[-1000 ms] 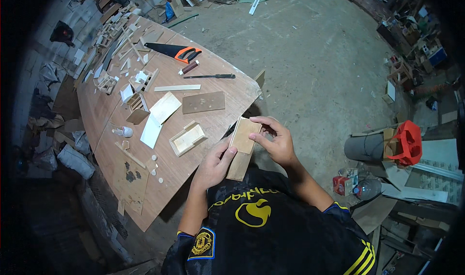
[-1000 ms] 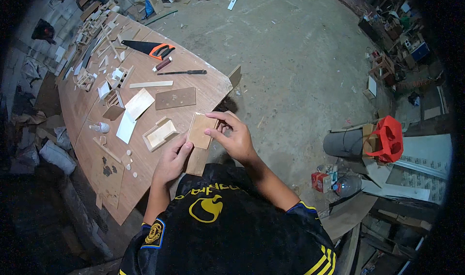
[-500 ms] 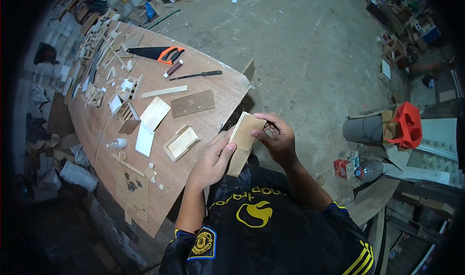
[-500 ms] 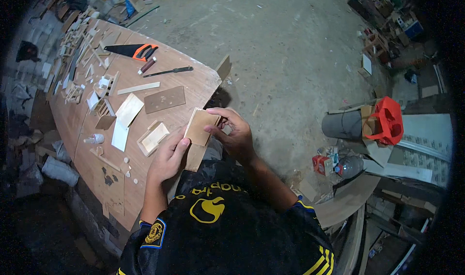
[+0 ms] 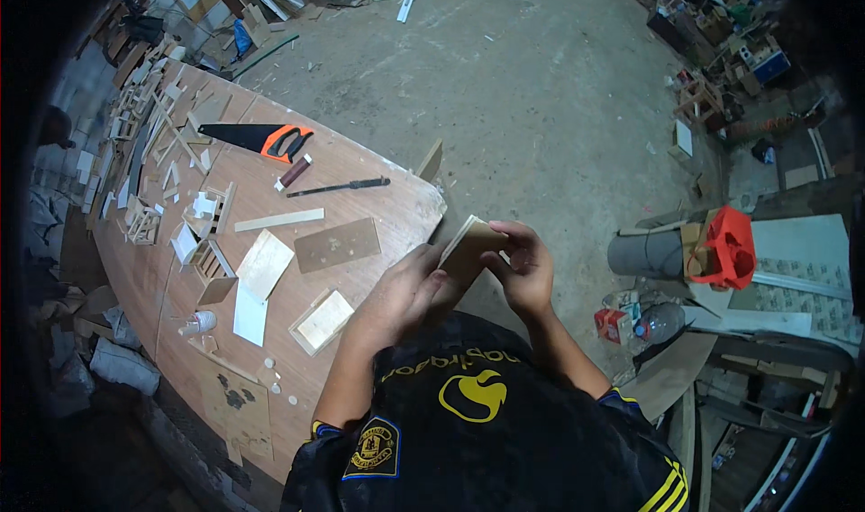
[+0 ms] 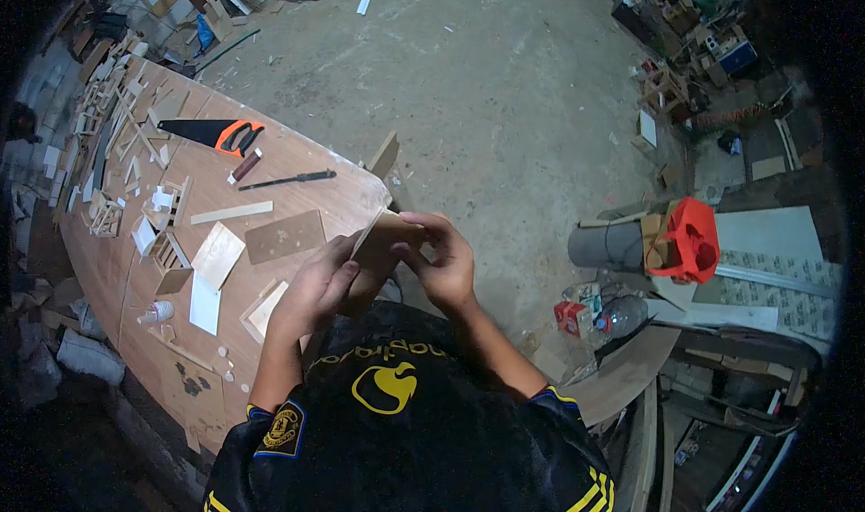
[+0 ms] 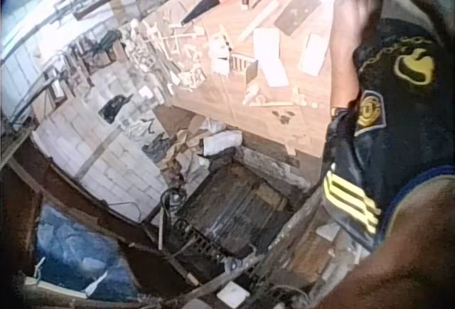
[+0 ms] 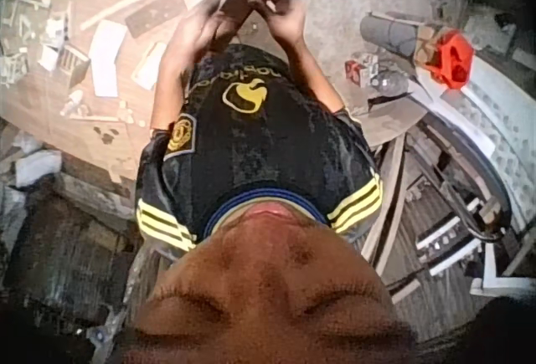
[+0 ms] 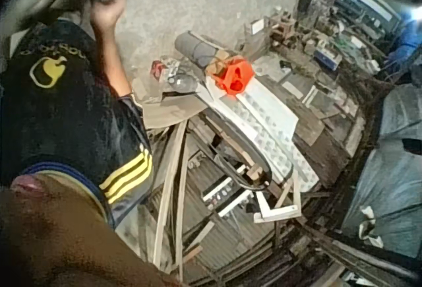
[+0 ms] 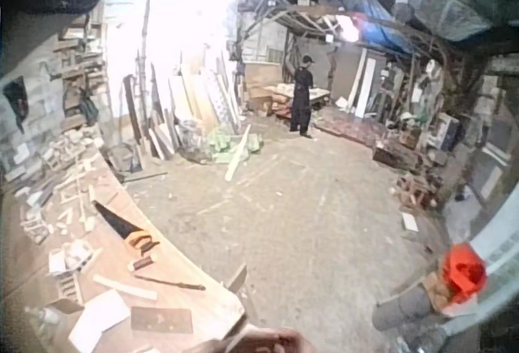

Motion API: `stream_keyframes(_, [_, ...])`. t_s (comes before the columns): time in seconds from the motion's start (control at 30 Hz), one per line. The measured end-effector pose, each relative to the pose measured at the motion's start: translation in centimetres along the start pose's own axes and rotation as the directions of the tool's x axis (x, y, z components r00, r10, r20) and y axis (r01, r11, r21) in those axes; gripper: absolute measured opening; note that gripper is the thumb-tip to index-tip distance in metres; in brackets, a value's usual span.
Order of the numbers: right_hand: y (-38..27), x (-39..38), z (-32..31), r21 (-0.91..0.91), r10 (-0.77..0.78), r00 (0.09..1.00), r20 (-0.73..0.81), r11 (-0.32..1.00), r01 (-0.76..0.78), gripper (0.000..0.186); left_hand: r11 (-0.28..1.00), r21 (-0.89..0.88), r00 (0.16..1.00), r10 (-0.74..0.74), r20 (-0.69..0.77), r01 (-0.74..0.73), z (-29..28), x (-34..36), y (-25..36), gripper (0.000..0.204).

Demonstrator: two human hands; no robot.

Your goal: Assembling and refining wooden parts for a small box using a hand saw and a chisel.

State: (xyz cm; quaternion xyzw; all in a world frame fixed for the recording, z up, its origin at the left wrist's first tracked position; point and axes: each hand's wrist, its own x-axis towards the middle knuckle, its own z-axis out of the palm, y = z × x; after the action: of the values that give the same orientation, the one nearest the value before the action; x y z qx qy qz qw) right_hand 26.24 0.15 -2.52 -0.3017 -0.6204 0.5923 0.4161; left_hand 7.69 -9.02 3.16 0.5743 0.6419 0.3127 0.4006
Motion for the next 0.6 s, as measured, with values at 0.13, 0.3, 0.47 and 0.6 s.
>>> stream_keyframes(0.13, [-0.2,4.1,1.6,0.04,0.011,0.999,-0.047,0.999,-0.009,0.044,0.994,-0.055,0.993,0.095,0.069,-0.091,-3.7,2.6,-0.1,0.05])
stream_keyframes(0.3, [0.9,8.1,3.1,0.255,0.009,0.999,-0.053,0.967,0.005,0.041,0.975,-0.06,0.977,0.215,0.013,-0.213,-6.9,5.9,-1.9,0.045])
stream_keyframes(0.47, [0.8,10.7,4.3,0.151,0.061,0.998,-0.009,0.987,-0.059,0.042,0.977,0.038,0.976,0.212,-0.043,-0.21,-8.3,6.8,-2.6,0.028])
stream_keyframes(0.6, [-1.0,12.9,4.3,0.069,0.082,0.99,0.116,0.993,-0.091,0.046,0.988,0.103,0.993,0.118,-0.023,-0.115,-9.0,6.6,-2.4,0.032])
